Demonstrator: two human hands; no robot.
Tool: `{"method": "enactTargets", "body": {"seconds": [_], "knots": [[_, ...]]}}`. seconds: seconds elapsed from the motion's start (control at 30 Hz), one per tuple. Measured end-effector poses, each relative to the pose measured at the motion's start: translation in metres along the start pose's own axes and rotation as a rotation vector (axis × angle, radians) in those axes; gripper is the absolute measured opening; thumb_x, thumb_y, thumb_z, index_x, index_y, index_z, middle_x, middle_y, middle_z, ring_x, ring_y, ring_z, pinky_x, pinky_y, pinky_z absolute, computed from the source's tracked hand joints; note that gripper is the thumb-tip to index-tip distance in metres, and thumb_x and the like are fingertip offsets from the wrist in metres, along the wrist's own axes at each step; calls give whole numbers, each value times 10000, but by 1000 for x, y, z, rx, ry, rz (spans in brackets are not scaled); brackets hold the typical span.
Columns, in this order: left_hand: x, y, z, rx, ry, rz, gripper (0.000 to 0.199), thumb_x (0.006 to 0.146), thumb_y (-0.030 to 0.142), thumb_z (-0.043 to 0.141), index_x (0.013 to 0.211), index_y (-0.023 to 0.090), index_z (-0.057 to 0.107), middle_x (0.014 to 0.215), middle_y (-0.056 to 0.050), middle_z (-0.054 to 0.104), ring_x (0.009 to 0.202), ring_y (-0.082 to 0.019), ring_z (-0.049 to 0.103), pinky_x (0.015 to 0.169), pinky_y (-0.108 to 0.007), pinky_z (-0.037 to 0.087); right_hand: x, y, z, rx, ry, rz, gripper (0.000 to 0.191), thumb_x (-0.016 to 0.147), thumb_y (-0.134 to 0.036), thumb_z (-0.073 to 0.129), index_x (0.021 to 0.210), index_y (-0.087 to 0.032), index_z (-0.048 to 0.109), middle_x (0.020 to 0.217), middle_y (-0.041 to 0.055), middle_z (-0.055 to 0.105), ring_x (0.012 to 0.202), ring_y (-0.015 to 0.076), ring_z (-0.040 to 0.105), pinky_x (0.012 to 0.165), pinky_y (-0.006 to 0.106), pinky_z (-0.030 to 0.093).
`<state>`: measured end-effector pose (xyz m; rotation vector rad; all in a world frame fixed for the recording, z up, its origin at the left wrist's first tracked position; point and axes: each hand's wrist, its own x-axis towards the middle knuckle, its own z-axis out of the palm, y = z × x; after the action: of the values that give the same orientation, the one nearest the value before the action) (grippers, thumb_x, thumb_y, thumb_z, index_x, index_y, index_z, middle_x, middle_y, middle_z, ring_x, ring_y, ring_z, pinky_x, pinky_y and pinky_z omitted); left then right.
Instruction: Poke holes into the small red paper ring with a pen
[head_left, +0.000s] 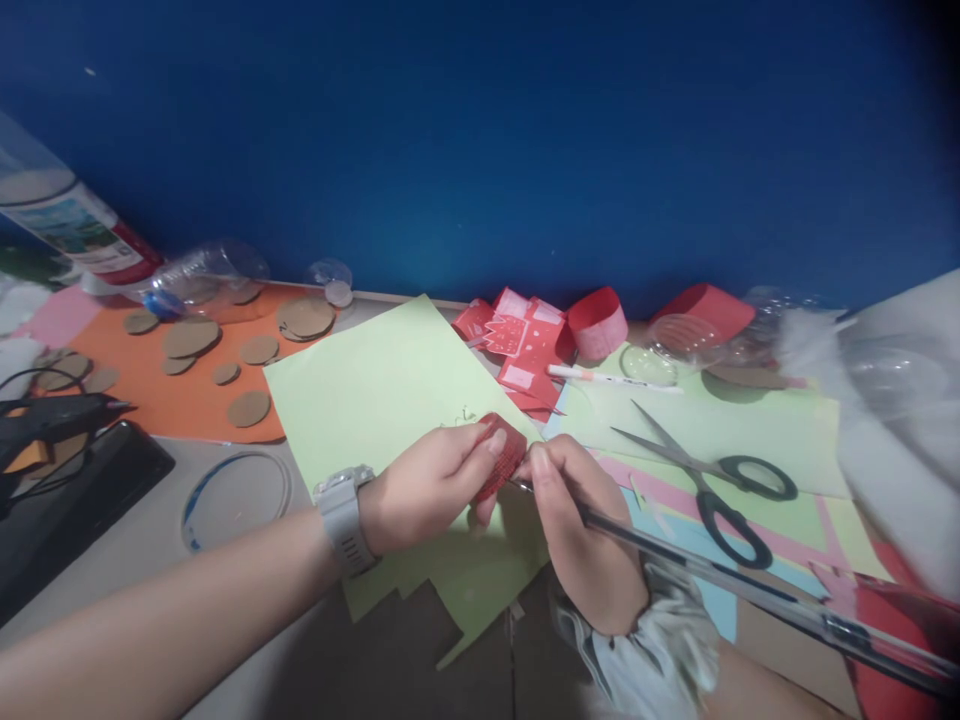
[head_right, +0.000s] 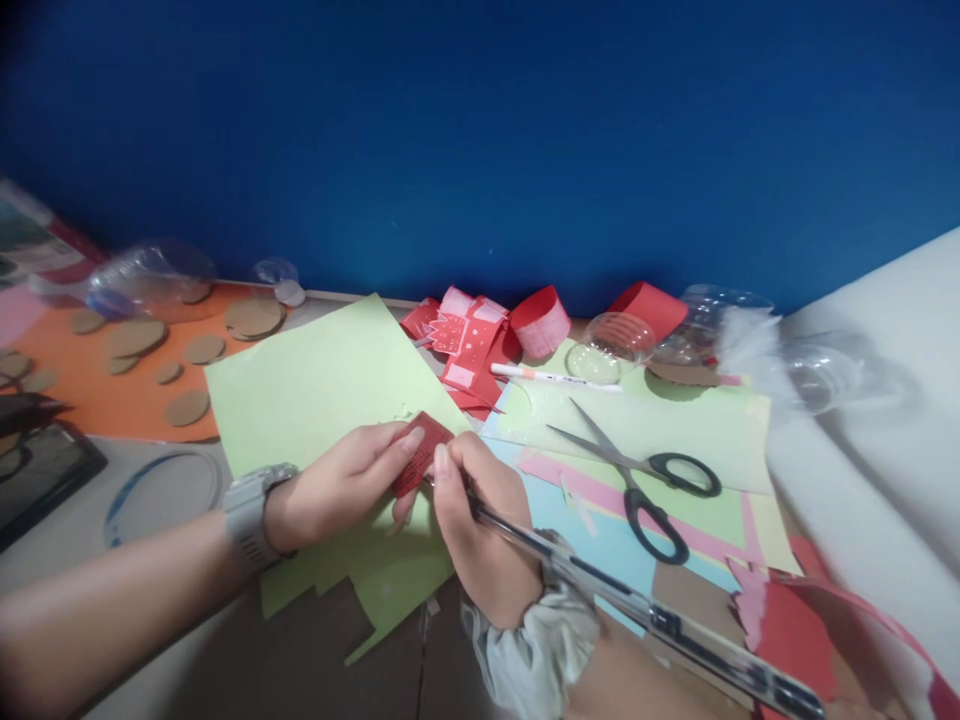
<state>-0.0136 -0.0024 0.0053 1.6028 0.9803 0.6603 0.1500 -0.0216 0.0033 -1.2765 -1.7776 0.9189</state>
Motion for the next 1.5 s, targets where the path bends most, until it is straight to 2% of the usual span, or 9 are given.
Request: {"method": "enactTargets", "body": {"seconds": [0.23,0.4,0.57,0.73,0.97,1.13,1.33,1.5], "knots": [[0,0,0,-10,-5,-29,475,1032,339,245,655,168,479,570,28,556,606,-90,534,723,-192,424,-1,-1,-1,14,-87,12,364,1004,-305,361,666,-192,433,606,-32,543,569,100,490,542,227,357],[-1,0,-1,-6,-5,-30,464,1031,338,251,663,169,477,590,26,569,618,-91,529,733,-193,425,0,-1,-1,-8,-19,21,327,997,-304,377,694,-199,440,582,-38,513,547,101,465,512,223,346],[0,1,-1,-18,-17,-27,468,1031,345,245,664,169,475,568,29,562,602,-90,530,712,-190,427,0,-2,0,-4,-70,-3,357,1002,-289,364,669,-192,448,611,-35,541,557,92,475,542,221,357],[0,0,0,-9,-1,-36,457,1030,352,248,676,168,470,576,31,563,602,-90,525,708,-189,423,-2,-1,-1,-36,-28,27,355,998,-322,373,668,-194,386,576,-35,467,537,95,455,504,227,336],[0,0,0,-40,-12,1,437,1031,348,246,698,168,465,563,35,548,587,-86,524,687,-181,425,0,-4,0,-44,-101,-31,342,997,-270,368,675,-187,448,632,-30,557,574,87,500,550,221,361],[0,0,-1,-14,-11,-19,442,1032,341,244,690,170,465,567,35,556,600,-88,530,707,-189,420,0,-1,0,-56,3,-37,323,995,-284,382,691,-195,445,571,-42,450,517,88,429,492,217,333],[0,0,0,-36,-14,-7,427,1032,342,251,704,171,465,566,41,543,584,-79,521,686,-176,416,-1,-5,1,-35,-90,-25,347,987,-270,381,670,-193,500,588,-33,540,518,91,461,510,235,335],[0,0,0,-32,-12,-9,439,1033,343,241,695,170,461,575,35,559,593,-80,530,704,-177,426,0,-4,0,-72,-54,-27,346,981,-287,382,653,-194,443,589,-24,527,527,100,473,509,241,338]]}}
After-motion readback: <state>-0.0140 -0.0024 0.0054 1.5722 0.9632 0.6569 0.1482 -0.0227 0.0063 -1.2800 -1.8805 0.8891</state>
